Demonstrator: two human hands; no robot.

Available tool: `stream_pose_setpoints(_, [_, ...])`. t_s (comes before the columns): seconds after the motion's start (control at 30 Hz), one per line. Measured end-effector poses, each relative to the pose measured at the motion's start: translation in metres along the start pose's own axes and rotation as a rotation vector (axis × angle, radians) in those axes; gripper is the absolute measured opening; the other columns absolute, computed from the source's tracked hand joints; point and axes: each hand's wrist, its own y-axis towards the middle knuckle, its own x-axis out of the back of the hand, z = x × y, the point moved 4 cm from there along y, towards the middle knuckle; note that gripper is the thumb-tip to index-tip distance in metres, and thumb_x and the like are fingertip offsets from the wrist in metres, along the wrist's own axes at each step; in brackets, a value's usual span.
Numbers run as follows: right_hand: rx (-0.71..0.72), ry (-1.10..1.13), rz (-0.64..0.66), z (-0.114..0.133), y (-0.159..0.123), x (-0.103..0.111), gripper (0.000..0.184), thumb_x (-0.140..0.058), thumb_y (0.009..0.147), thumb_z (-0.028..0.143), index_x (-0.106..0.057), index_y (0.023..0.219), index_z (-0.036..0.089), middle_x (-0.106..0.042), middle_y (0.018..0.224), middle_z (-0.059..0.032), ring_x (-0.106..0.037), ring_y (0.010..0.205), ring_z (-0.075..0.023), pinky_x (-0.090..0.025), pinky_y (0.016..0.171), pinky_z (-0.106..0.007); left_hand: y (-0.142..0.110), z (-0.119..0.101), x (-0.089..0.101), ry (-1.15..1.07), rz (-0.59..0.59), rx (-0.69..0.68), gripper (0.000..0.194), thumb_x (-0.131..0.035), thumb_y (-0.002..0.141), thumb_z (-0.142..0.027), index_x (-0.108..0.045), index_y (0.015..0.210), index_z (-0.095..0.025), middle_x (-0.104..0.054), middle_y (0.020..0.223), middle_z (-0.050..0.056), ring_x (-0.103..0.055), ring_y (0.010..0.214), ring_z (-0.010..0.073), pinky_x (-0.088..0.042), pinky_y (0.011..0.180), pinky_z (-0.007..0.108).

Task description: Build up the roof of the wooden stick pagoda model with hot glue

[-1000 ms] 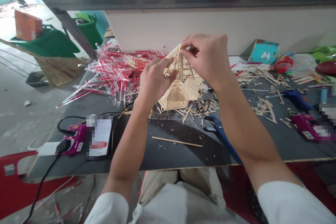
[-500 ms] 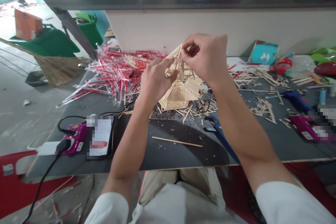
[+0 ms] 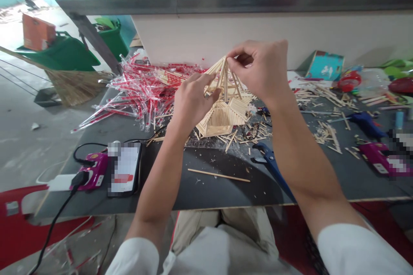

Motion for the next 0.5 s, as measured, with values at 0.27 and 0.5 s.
stream_pose_setpoints(0.27, [0.047,0.013,0.048,0.001,-0.016,0.005,0.018,-0.06,0.098,0.031,-0.077,0.103,0.035,-0.077,0.115,-0.0058,-0.074,0.098,-0.0266,-0.059,0.088,-0.044,0.0,0.0,0.0,0.012,0.001,0.012,0.031,-0.07,0.092,-0.028,-0.074,0.123,-0.025,-0.076,0.11,0.005,-0.07,0.094,0.0217,-0.057,0.078,0.034])
stream_pose_setpoints(0.5, [0.074,-0.031,0.22,0.002,0.01,0.007,0.008,-0.067,0.089,0.036,-0.075,0.087,0.038,-0.078,0.094,-0.0025,-0.07,0.102,-0.0301,-0.057,0.09,-0.048,0.001,-0.001,0.0,0.019,-0.002,0.008,0.029,-0.071,0.091,-0.025,-0.074,0.12,-0.023,-0.076,0.112,0.006,-0.072,0.092,0.0214,-0.058,0.08,0.035])
